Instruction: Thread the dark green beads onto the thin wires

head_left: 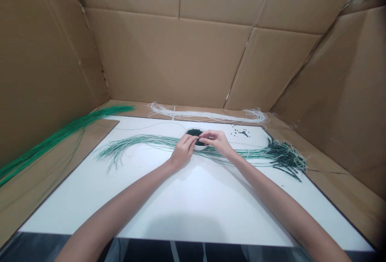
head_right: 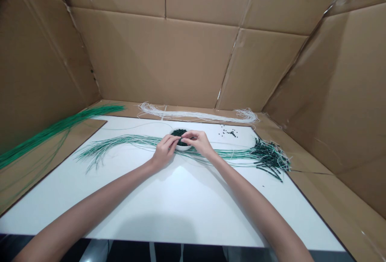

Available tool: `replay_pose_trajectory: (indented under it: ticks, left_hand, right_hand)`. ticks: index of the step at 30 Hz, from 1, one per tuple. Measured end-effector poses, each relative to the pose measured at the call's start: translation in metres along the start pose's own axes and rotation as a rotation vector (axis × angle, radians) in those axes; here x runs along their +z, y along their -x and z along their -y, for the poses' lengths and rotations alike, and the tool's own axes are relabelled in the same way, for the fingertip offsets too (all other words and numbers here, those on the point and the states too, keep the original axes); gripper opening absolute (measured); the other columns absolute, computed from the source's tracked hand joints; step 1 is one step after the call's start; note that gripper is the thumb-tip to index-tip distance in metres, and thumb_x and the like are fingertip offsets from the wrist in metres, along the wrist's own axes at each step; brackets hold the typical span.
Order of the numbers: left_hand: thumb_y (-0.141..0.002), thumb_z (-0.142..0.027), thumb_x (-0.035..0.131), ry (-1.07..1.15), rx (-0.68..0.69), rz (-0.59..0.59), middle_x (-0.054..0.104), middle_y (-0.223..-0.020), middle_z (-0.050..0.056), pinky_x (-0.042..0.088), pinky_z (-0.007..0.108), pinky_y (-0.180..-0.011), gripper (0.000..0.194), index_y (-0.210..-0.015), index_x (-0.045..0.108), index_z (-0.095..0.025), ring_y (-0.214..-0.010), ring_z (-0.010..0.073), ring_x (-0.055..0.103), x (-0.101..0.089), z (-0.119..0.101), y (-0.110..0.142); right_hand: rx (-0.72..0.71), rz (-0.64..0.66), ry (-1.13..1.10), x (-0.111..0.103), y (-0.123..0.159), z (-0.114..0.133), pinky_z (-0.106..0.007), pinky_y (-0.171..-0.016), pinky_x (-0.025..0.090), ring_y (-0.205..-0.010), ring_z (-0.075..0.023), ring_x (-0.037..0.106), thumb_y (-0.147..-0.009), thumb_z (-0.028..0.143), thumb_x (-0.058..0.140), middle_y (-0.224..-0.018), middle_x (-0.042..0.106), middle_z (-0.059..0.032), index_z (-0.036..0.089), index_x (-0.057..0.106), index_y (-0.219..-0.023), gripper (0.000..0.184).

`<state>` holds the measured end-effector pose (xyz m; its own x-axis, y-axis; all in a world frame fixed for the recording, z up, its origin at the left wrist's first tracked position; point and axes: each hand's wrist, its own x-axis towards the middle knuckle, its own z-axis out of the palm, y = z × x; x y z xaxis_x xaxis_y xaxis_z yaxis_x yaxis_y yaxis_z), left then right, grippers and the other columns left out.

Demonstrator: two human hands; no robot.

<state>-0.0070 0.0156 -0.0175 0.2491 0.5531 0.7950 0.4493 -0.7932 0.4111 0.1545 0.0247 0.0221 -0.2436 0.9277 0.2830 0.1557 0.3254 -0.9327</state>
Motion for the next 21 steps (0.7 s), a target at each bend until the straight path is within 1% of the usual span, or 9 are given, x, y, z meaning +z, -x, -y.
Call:
replay_pose_trajectory:
  ticks: [4, 9, 15, 17, 21]
  left_hand:
    - [-0.084, -0.017, 0.037, 0.009, -0.003, -0.007, 0.054, -0.086, 0.005, 0.044, 0.029, -0.077, 0.020, -0.097, 0.053, -0.017, -0.083, 0.0129, 0.052, -0.0004, -0.0006, -0.0001]
    - [-0.084, -0.018, 0.038, 0.007, -0.060, -0.010, 0.054, -0.087, 0.005, 0.044, 0.028, -0.078, 0.021, -0.099, 0.052, -0.017, -0.083, 0.0122, 0.051, -0.0016, -0.0010, -0.0003]
    - [-0.083, -0.019, 0.040, -0.032, -0.025, -0.012, 0.054, -0.086, 0.006, 0.045, 0.028, -0.076, 0.021, -0.101, 0.052, -0.016, -0.083, 0.0131, 0.052, -0.0013, -0.0008, -0.0004]
    - [-0.082, -0.021, 0.043, -0.039, -0.019, -0.015, 0.053, -0.084, 0.005, 0.045, 0.027, -0.074, 0.020, -0.099, 0.052, -0.016, -0.080, 0.0129, 0.053, -0.0013, -0.0011, -0.0005]
    - [-0.082, -0.023, 0.043, -0.034, -0.057, -0.017, 0.052, -0.083, 0.004, 0.046, 0.025, -0.071, 0.016, -0.093, 0.053, -0.017, -0.077, 0.0120, 0.053, -0.0019, -0.0017, -0.0010]
  right_hand:
    - [-0.003, 0.016, 0.055, -0.0001, 0.0010, 0.0016, -0.026, -0.057, 0.049, -0.062, -0.0137, 0.057, -0.059, 0.033, 0.066, -0.071, 0.064, -0.0050, 0.013, 0.065, -0.073, 0.025]
    - [0.001, 0.026, 0.115, 0.0003, 0.0013, 0.0018, -0.027, -0.057, 0.049, -0.061, -0.0144, 0.058, -0.065, 0.034, 0.060, -0.073, 0.065, -0.0060, 0.012, 0.066, -0.078, 0.026]
    - [-0.173, -0.041, 0.373, 0.0043, 0.0034, 0.0016, -0.025, -0.055, 0.048, -0.058, -0.0134, 0.056, -0.069, 0.030, 0.055, -0.067, 0.064, -0.0056, 0.013, 0.064, -0.074, 0.020]
    - [-0.226, -0.036, 0.435, 0.0047, 0.0041, 0.0030, -0.024, -0.054, 0.047, -0.056, -0.0124, 0.055, -0.071, 0.029, 0.053, -0.066, 0.063, -0.0048, 0.014, 0.064, -0.073, 0.019]
    - [-0.292, -0.005, 0.530, 0.0030, 0.0040, 0.0043, -0.023, -0.054, 0.045, -0.054, -0.0110, 0.053, -0.074, 0.030, 0.051, -0.068, 0.062, -0.0040, 0.016, 0.063, -0.072, 0.018]
